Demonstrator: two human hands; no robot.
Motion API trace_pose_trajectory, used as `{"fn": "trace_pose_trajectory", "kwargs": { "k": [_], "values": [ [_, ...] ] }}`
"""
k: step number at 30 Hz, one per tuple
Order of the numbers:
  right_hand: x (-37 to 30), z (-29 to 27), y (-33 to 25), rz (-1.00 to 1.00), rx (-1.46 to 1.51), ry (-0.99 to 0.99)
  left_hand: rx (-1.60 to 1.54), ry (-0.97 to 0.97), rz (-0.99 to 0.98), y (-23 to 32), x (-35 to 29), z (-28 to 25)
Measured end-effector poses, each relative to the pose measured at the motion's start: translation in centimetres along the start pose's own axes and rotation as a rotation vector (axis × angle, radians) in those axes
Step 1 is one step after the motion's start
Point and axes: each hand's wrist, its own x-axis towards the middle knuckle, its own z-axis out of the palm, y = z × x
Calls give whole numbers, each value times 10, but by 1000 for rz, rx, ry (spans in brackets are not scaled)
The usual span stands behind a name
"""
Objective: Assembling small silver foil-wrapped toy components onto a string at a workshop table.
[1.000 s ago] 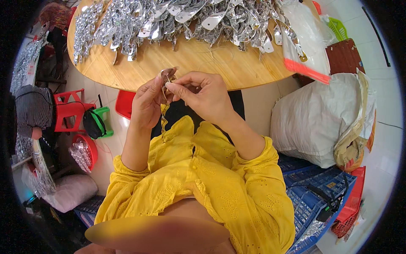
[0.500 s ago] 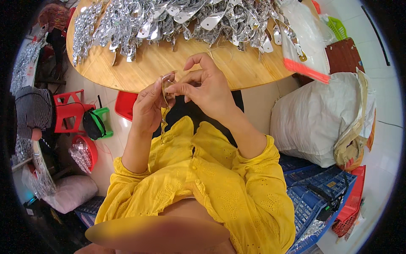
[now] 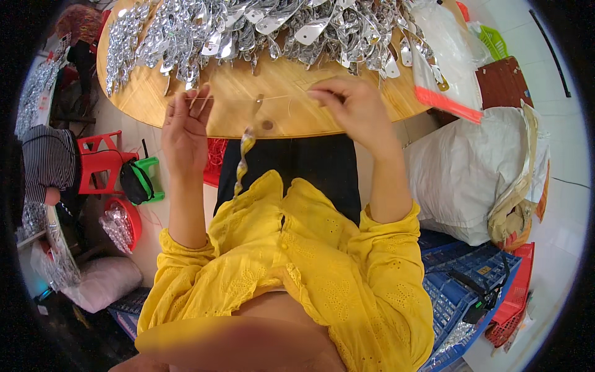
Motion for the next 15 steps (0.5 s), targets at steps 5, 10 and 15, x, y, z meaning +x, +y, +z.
{"fn": "trace_pose_trajectory", "kwargs": {
  "k": [5,10,15],
  "values": [
    [9,7,-19,-148,-176,94,137,-145,96,-10,8,6],
    [22,22,-48,-662,-442,235,657,-322,138,-24,3,66],
    [21,11,-45,-584,-354,237,540,-295,102,-34,1,64]
  ]
}}
